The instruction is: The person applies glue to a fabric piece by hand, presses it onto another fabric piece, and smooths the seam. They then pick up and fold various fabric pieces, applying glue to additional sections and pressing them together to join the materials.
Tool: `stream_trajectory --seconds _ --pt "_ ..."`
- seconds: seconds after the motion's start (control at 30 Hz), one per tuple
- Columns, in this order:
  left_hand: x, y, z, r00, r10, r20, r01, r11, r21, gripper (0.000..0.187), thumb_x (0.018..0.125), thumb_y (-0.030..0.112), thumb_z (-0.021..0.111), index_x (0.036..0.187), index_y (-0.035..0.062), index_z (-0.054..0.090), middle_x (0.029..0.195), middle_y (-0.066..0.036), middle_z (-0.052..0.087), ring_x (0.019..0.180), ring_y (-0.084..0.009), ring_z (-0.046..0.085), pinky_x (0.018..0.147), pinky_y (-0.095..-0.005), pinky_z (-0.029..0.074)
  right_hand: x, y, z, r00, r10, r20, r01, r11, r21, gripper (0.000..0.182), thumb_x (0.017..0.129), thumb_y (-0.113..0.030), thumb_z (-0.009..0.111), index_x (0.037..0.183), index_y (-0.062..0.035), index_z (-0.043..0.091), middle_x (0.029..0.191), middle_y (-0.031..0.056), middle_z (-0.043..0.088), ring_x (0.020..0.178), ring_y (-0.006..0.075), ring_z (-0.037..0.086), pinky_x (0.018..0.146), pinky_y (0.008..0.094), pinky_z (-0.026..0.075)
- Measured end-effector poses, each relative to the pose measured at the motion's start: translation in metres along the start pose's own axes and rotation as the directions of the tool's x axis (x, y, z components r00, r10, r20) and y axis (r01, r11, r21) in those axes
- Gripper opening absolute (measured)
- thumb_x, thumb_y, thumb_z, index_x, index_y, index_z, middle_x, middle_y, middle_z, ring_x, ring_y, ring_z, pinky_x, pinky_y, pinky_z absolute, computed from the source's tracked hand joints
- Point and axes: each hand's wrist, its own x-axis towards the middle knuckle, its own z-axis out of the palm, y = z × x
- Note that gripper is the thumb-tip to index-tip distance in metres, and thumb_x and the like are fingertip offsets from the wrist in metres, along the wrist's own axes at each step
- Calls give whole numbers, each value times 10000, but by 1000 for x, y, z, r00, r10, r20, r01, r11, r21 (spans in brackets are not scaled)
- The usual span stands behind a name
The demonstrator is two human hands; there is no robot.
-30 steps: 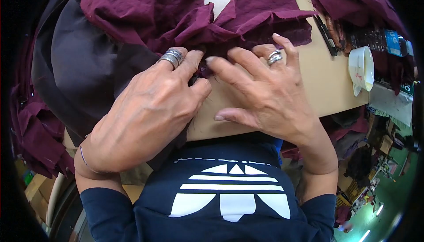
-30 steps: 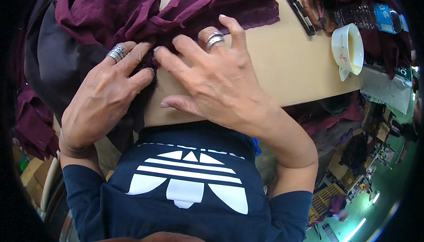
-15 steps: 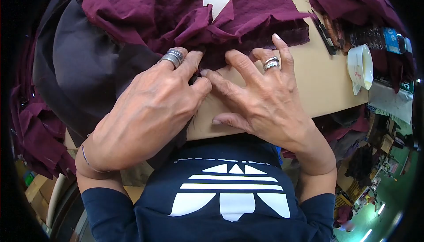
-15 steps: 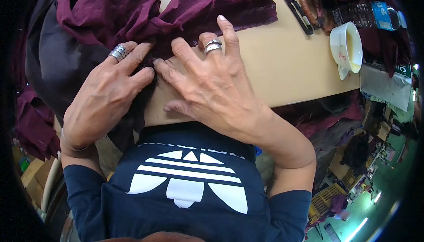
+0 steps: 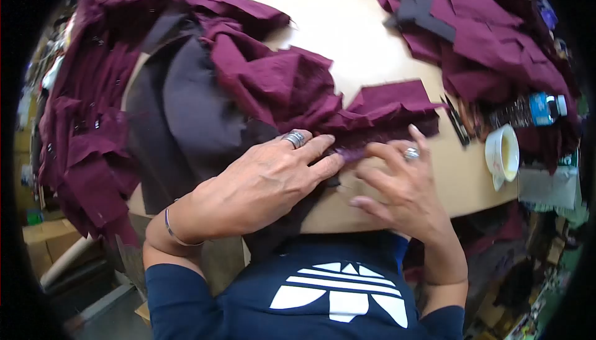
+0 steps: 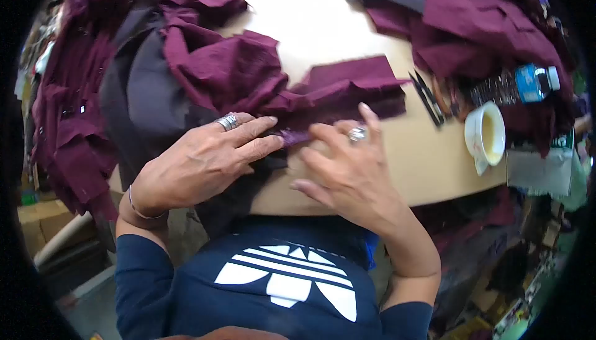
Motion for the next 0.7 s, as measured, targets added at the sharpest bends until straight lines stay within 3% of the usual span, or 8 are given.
stream_trajectory --seconds 0.1,0.13,0.23,0.33,0.43,0.53,0.63,0.7 --pt "-9 -1 -28 998 -62 -25 67 968 240 382 718 80 612 1095 63 558 1084 -111 573 974 -238 561 866 -324 430 2 7 -19 983 61 -170 -57 998 31 389 738 -332 698 1037 -98 612 1011 84 540 999 255 523 1022 475 250" --pt "-9 -5 -23 995 -99 0 96 965 243 300 727 85 590 1026 70 570 989 -71 584 892 -209 573 819 -312 416 6 9 -23 971 68 -227 -64 998 23 402 746 -320 693 1068 -97 606 1020 89 542 994 260 525 1009 470 268" --pt "5 -17 15 987 82 -137 -48 971 235 116 739 123 533 842 71 532 778 -45 489 733 -177 540 690 -312 415 24 12 -25 950 66 -304 -44 996 79 511 770 -250 681 1223 -77 520 1114 135 534 1026 315 518 952 435 351" --pt "13 -1 36 937 224 -269 -173 964 202 148 713 162 548 826 70 523 765 -43 462 714 -158 526 660 -317 413 58 6 -26 954 40 -298 30 974 225 606 776 -178 671 1310 -54 416 1226 182 497 1113 366 484 919 421 395" --pt "15 8 51 906 296 -301 -252 951 177 191 710 173 559 862 60 533 804 -58 489 791 -178 532 713 -317 424 110 2 -16 937 -106 -332 204 939 277 661 788 -177 639 1366 -53 343 1319 172 454 1134 311 492 944 387 401" --pt "16 6 53 912 303 -277 -268 950 158 193 723 164 555 876 50 528 822 -67 498 815 -186 533 736 -324 428 160 -9 -9 947 -154 -282 138 988 -75 724 789 -187 633 1407 -94 267 1344 193 422 1223 349 425 992 422 365" --pt "16 7 51 929 283 -239 -250 955 159 200 728 155 558 888 41 522 836 -75 499 815 -183 536 733 -323 432 203 0 6 968 -1 -251 -73 955 -287 804 776 -193 637 1434 -115 182 1340 248 397 1228 381 407 1010 432 342" --pt "18 7 52 926 287 -244 -250 953 171 200 731 154 561 889 39 521 845 -77 499 813 -183 537 728 -325 432 225 15 17 981 161 -107 -158 987 36 841 763 -191 646 1440 -120 153 1305 284 414 1209 393 424 1010 422 343"
